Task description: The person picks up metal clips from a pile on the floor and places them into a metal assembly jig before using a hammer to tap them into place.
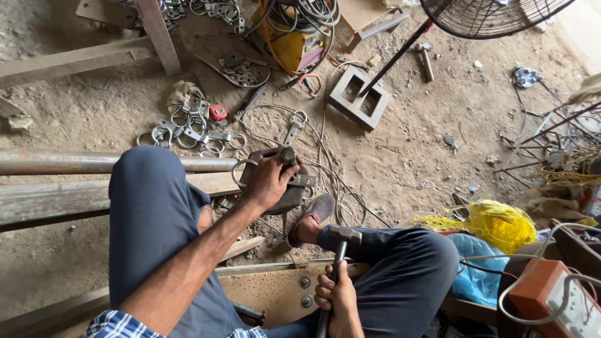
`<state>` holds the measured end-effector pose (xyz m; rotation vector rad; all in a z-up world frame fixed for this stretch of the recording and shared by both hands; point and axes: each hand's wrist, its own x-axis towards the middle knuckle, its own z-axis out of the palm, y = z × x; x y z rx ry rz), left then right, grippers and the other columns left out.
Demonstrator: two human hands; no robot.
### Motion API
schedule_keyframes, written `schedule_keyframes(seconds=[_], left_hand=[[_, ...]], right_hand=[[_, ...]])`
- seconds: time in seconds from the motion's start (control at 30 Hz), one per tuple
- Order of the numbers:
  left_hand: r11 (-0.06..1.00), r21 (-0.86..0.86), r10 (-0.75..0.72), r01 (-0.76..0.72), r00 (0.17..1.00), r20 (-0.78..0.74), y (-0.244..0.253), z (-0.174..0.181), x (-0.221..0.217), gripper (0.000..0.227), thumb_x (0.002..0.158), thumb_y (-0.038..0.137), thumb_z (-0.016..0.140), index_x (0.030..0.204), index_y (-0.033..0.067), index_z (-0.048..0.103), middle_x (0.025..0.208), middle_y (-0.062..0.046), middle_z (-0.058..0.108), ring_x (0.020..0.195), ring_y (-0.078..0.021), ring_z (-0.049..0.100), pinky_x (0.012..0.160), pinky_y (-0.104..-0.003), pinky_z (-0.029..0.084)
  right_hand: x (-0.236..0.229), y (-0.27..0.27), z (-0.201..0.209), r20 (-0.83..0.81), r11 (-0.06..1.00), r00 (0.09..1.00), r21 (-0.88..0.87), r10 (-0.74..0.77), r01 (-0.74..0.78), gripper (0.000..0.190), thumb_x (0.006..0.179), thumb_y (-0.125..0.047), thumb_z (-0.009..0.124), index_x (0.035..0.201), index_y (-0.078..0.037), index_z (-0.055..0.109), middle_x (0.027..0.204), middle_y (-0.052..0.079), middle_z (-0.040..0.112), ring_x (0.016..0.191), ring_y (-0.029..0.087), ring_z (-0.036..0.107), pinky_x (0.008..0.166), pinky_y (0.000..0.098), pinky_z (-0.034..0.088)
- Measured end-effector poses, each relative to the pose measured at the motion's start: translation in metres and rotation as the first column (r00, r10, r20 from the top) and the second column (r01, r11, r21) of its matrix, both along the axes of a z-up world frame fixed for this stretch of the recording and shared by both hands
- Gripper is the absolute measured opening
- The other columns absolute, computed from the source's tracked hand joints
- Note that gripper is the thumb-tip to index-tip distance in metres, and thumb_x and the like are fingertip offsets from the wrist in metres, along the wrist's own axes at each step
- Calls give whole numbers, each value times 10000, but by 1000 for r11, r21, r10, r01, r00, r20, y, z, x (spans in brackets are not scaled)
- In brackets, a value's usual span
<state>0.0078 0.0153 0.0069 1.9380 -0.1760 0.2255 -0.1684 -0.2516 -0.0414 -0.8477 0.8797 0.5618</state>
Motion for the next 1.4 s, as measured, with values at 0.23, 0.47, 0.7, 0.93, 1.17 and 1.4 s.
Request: schedule_keyframes(seconds=[0.23, 0.47, 0.7, 0.93, 1.17, 1.4], left_hand=[[1000, -20, -24, 24, 999, 21, -5, -8, 3, 184, 1031, 210, 589, 1109, 67, 672, 984, -111, 770, 834, -200, 771, 691, -355, 656], [999, 32, -39, 37, 997, 73, -11, -15, 5, 165, 1009, 175, 629, 1118, 52, 648, 904, -116, 754, 771, -218, 750, 631, -363, 624], [998, 58, -34, 26, 990, 138, -12, -23, 11, 195, 1040, 188, 596, 1170, 42, 600, 872, -107, 725, 703, -195, 711, 555, -334, 594], [972, 229, -55, 57, 998, -17, -12, -28, 16, 212, 1066, 226, 574, 1040, 29, 646, 762, -101, 702, 509, -155, 629, 379, -271, 512], [995, 90, -55, 46, 994, 94, -17, -32, 9, 189, 1003, 187, 633, 1104, 36, 580, 799, -103, 645, 599, -176, 651, 459, -283, 567], [996, 72, -53, 49, 997, 56, -12, -37, 13, 182, 1014, 201, 653, 1118, 70, 581, 820, -92, 675, 624, -196, 677, 519, -307, 589]], right_hand=[[1, 7, 17, -23, 1000, 1000, 3, -9, 9, 438, 1040, -550, 397, 956, -129, 483, 601, -49, 290, 430, 64, 197, 362, 235, 165], [2, 14, 26, -43, 1000, 999, -19, 16, -16, 457, 1039, -566, 387, 948, -126, 470, 604, -47, 290, 433, 62, 204, 361, 228, 174], [3, 18, 36, -57, 998, 998, -54, 24, -28, 460, 1042, -567, 378, 954, -126, 474, 606, -48, 286, 435, 59, 211, 363, 226, 180], [3, 24, 45, -50, 984, 994, -145, 100, -106, 466, 1047, -567, 354, 946, -128, 472, 595, -46, 279, 425, 67, 221, 357, 235, 184], [4, 18, 32, -26, 986, 991, -100, 132, -134, 491, 1038, -587, 338, 934, -126, 470, 573, -42, 266, 399, 72, 208, 338, 249, 177], [6, 8, 10, -19, 990, 992, -62, 126, -127, 515, 1026, -604, 329, 914, -122, 470, 559, -33, 256, 376, 88, 189, 321, 269, 164]])
